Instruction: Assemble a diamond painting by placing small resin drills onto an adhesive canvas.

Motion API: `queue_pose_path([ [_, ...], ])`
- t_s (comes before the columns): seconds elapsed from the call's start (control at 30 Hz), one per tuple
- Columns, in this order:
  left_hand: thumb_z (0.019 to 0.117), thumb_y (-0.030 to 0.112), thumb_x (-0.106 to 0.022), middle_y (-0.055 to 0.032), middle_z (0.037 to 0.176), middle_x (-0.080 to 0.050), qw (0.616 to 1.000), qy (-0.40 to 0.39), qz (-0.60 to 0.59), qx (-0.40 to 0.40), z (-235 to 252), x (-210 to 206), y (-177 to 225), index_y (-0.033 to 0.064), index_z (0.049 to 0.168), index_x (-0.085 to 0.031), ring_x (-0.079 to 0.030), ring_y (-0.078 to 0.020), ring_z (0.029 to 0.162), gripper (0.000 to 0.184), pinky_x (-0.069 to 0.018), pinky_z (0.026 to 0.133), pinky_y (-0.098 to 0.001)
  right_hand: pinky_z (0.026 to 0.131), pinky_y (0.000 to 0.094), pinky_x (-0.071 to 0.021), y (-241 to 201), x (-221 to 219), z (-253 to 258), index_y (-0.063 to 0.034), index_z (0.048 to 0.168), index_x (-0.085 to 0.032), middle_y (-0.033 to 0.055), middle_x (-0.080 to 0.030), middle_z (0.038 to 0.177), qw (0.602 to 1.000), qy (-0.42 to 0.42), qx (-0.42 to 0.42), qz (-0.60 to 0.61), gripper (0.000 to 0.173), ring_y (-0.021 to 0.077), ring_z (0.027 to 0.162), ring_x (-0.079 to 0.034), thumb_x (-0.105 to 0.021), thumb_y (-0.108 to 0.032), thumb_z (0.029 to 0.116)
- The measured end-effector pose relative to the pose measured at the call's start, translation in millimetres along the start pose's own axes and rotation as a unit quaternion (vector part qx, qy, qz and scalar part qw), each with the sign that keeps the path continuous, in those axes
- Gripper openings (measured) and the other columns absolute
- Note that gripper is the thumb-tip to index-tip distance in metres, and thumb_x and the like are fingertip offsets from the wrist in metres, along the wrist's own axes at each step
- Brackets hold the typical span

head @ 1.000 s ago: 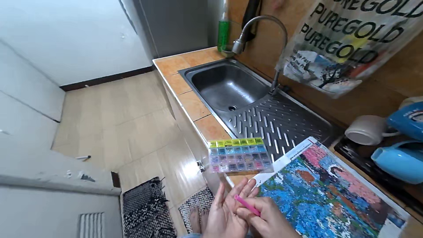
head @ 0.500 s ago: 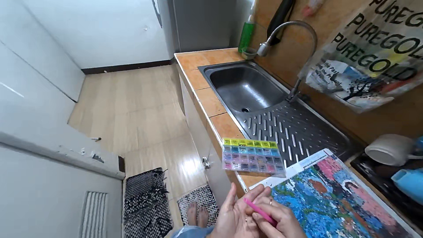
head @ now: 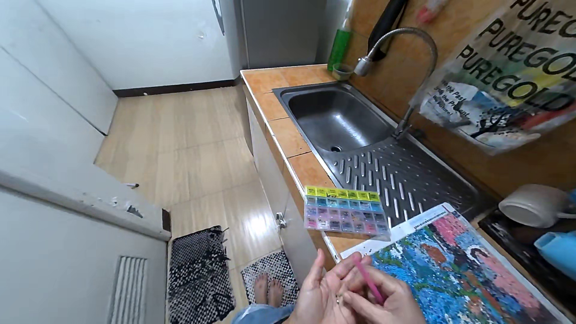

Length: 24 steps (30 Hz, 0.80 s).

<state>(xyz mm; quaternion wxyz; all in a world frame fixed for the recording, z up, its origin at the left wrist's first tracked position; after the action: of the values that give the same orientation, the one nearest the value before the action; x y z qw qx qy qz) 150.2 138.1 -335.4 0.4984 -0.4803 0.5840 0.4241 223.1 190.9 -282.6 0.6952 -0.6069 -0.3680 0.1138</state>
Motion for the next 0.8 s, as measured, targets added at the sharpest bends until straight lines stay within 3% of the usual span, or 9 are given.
queue_pose_path([
  [0.03, 0.1053, 0.056, -0.005, -0.0088, 0.133, -0.067, 1.0, -0.006, 0.003, 0.0, 0.2, -0.4, 0.1, 0.0069, 0.137, -0.055, -0.064, -0.0207, 0.123, 0.077, -0.0499, 0.104, -0.0357, 0.058, 0.0152, -0.0487, 0.1, 2.3, -1.0, -0.0014, 0.089, -0.07, -0.0037, -0.067, 0.079, 0.999, -0.002, -0.019, 0.05, 0.003, -0.0038, 0.063, -0.056, -0.067, -0.001, 0.0872],
  [0.1, 0.1057, 0.055, -0.005, -0.0083, 0.133, -0.068, 1.0, 0.001, 0.016, -0.004, 0.3, -0.4, 0.6, 0.0057, 0.137, -0.053, -0.066, -0.0192, 0.121, 0.076, -0.0511, 0.102, -0.0331, 0.054, 0.0119, -0.0429, -1.7, 6.2, -3.0, -0.0115, 0.095, -0.066, -0.0145, -0.062, 0.076, 0.986, 0.002, -0.027, 0.165, 0.021, -0.0086, 0.058, -0.05, -0.047, -0.006, 0.1019],
  [0.17, 0.1053, 0.057, -0.005, -0.0083, 0.132, -0.068, 1.0, 0.013, 0.02, -0.009, 0.9, 1.0, 0.7, 0.0053, 0.138, -0.053, -0.066, -0.0196, 0.12, 0.078, -0.0508, 0.102, -0.0334, 0.066, 0.0125, -0.0507, -3.7, 11.6, -4.2, -0.0208, 0.102, -0.07, -0.0165, -0.069, 0.093, 0.973, 0.001, 0.013, 0.23, 0.03, -0.0082, 0.075, -0.06, -0.041, -0.022, 0.11],
  [0.23, 0.105, 0.058, -0.005, -0.0082, 0.132, -0.067, 1.0, 0.017, 0.017, -0.009, 1.9, 2.6, -0.6, 0.0045, 0.138, -0.052, -0.065, -0.0199, 0.122, 0.078, -0.0496, 0.104, -0.0338, 0.08, 0.0134, -0.0513, -5.1, 16.1, -6.7, -0.0279, 0.105, -0.074, -0.0189, -0.069, 0.106, 0.98, 0.013, 0.059, 0.191, 0.033, -0.008, 0.094, -0.061, -0.042, -0.038, 0.109],
  [0.27, 0.1048, 0.059, -0.005, -0.0085, 0.134, -0.066, 1.0, 0.018, 0.018, -0.006, 2.4, 3.2, -1.4, 0.0038, 0.139, -0.051, -0.064, -0.0202, 0.123, 0.079, -0.0491, 0.105, -0.0342, 0.079, 0.012, -0.0513, -5.4, 17.3, -9.3, -0.0269, 0.105, -0.074, -0.0195, -0.068, 0.107, 0.985, 0.029, 0.072, 0.153, 0.034, -0.0094, 0.095, -0.061, -0.043, -0.041, 0.1082],
  [0.37, 0.1035, 0.062, -0.005, -0.0079, 0.137, -0.065, 1.0, -0.004, 0.021, 0.009, 3.2, 1.8, -3.8, 0.0055, 0.14, -0.05, -0.065, -0.0196, 0.122, 0.081, -0.0515, 0.101, -0.0331, 0.066, 0.0094, -0.0519, -2.8, 15.0, -18.8, -0.0154, 0.104, -0.073, -0.0142, -0.067, 0.1, 0.987, 0.059, 0.094, 0.115, 0.034, -0.011, 0.079, -0.059, -0.049, -0.039, 0.1067],
  [0.5, 0.101, 0.069, -0.012, -0.007, 0.14, -0.064, 0.998, -0.06, 0.021, 0.025, 5.0, -0.3, -6.8, 0.0105, 0.14, -0.055, -0.065, -0.0197, 0.122, 0.082, -0.0546, 0.094, -0.0317, 0.069, 0.0138, -0.0579, 1.7, 11.5, -25.2, -0.0203, 0.104, -0.073, -0.0143, -0.069, 0.101, 0.981, 0.071, 0.115, 0.137, 0.027, -0.0062, 0.082, -0.066, -0.051, -0.036, 0.1061],
  [0.8, 0.1017, 0.066, -0.007, -0.0079, 0.14, -0.064, 0.998, -0.046, 0.011, 0.036, 6.8, -2.3, -9.8, 0.0101, 0.138, -0.057, -0.064, -0.0209, 0.126, 0.083, -0.0529, 0.098, -0.034, 0.074, 0.0131, -0.0563, 3.6, 9.0, -27.5, -0.0182, 0.102, -0.071, -0.0113, -0.068, 0.099, 0.978, 0.078, 0.165, 0.102, 0.024, -0.0057, 0.087, -0.065, -0.052, -0.033, 0.1065],
])
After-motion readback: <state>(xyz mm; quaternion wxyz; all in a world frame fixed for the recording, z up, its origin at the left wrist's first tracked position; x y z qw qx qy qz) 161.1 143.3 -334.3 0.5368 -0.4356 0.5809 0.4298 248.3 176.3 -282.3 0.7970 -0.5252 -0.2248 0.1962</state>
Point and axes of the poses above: each hand's wrist, its own z-axis towards the middle knuckle, its own x-axis out of the back of the hand, y = z × x, the point moved 7 cm from there along z, towards the middle knuckle
